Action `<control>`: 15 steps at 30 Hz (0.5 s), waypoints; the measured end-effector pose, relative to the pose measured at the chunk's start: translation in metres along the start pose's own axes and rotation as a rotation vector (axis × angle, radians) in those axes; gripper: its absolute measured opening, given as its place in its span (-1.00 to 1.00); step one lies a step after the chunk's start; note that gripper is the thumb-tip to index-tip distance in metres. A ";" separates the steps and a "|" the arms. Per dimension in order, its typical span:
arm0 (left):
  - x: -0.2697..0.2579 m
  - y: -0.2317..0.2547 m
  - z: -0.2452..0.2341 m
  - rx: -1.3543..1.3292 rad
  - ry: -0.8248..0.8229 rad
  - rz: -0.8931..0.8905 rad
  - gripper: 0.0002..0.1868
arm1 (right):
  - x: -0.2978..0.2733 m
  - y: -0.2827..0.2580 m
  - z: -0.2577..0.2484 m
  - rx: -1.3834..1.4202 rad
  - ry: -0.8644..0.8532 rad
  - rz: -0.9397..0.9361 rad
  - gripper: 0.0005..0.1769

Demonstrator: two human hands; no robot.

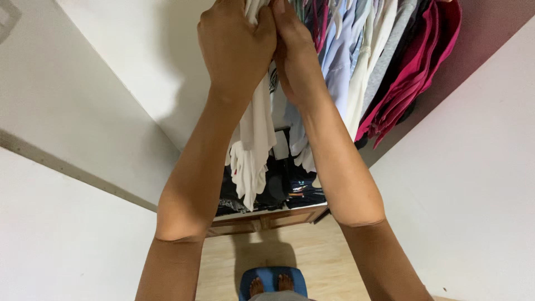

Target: The person removes clothes on hangers from a wardrobe and places them on a bed. They repeatedly take clothes from the bed, hang them on hangers, and return them to the wardrobe.

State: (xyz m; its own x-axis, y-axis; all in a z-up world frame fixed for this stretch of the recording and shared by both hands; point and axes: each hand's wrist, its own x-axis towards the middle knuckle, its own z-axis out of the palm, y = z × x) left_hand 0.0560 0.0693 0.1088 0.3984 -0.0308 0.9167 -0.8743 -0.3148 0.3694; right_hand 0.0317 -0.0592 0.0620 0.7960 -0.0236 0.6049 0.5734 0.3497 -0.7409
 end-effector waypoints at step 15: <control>-0.021 -0.011 -0.006 -0.063 0.030 0.097 -0.83 | 0.055 0.030 -0.022 0.007 0.259 0.074 -0.60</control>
State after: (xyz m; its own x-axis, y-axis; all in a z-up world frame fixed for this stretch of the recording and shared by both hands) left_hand 0.0555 0.0787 0.0862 0.3036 -0.0300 0.9523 -0.9243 -0.2519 0.2867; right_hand 0.0969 -0.0710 0.0670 0.8595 -0.2358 0.4535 0.5108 0.3663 -0.7777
